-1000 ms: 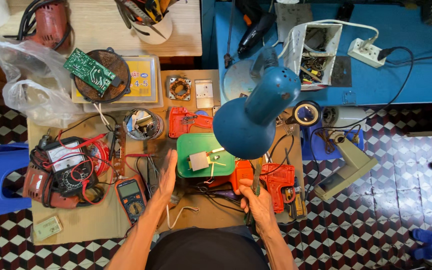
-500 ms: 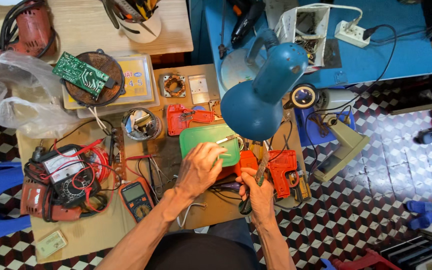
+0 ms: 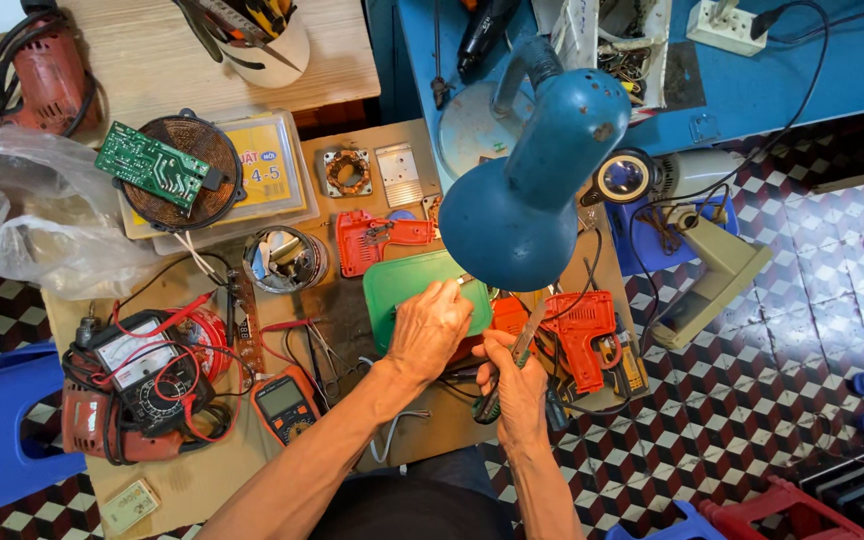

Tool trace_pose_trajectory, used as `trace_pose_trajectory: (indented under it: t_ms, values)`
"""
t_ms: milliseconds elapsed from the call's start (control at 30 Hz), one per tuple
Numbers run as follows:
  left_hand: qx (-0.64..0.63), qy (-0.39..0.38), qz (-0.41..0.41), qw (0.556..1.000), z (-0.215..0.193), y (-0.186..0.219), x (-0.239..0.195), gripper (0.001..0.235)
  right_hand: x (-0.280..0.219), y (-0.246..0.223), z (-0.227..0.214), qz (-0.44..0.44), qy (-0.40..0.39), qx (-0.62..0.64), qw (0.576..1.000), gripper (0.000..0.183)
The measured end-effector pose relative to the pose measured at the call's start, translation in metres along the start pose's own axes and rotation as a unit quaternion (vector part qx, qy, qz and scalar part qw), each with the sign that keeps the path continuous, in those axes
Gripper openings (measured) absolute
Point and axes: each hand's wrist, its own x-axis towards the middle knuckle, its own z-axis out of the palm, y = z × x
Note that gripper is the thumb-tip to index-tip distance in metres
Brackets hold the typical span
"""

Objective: The person works at a cluttered electronics workbench, using a soldering iron and a hot air gun to rework a small component mounted on a green plastic tray. They repeatedly heat and adjust the component with pliers and a soldering iron, then set the tools down.

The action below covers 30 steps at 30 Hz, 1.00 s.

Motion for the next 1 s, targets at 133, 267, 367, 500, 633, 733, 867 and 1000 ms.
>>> trace_pose_trajectory:
  t_ms: [133, 267, 367, 500, 633, 733, 867, 1000]
  values:
    - [-0.014, -0.001, 0.003, 1.0, -0.002, 0.0, 0.002, 0.011, 0.005, -0.003, 0.001, 0.01, 0.0, -0.008, 1.0, 0.036]
    - [-0.068, 0.017, -0.003, 0.998, -0.013, 0.001, 0.003, 0.008, 0.01, -0.009, 0.004, -0.004, -0.009, -0.015, 1.0, 0.036]
    - [-0.079, 0.014, -0.065, 0.995, -0.016, 0.001, 0.004, 0.006, 0.018, -0.013, 0.006, -0.003, -0.015, -0.017, 1.0, 0.035]
    - [-0.073, 0.029, -0.091, 0.993, -0.016, 0.004, 0.003, 0.007, 0.029, -0.019, 0.01, -0.016, -0.027, -0.017, 0.999, 0.032]
    - [-0.073, 0.012, -0.125, 0.989, -0.018, 0.008, 0.008, 0.007, 0.033, -0.032, 0.012, -0.003, -0.034, -0.045, 0.998, 0.028]
    - [-0.083, 0.01, -0.125, 0.989, -0.019, 0.01, 0.009, 0.007, 0.033, -0.038, 0.013, -0.007, -0.045, -0.043, 0.998, 0.026]
    - [-0.094, 0.03, -0.12, 0.988, -0.019, 0.01, 0.009, 0.009, 0.035, -0.04, 0.015, -0.003, -0.062, -0.055, 0.997, 0.025]
    - [-0.109, 0.031, -0.135, 0.984, -0.018, 0.01, 0.009, 0.009, 0.037, -0.041, 0.016, -0.005, -0.077, -0.046, 0.996, 0.023]
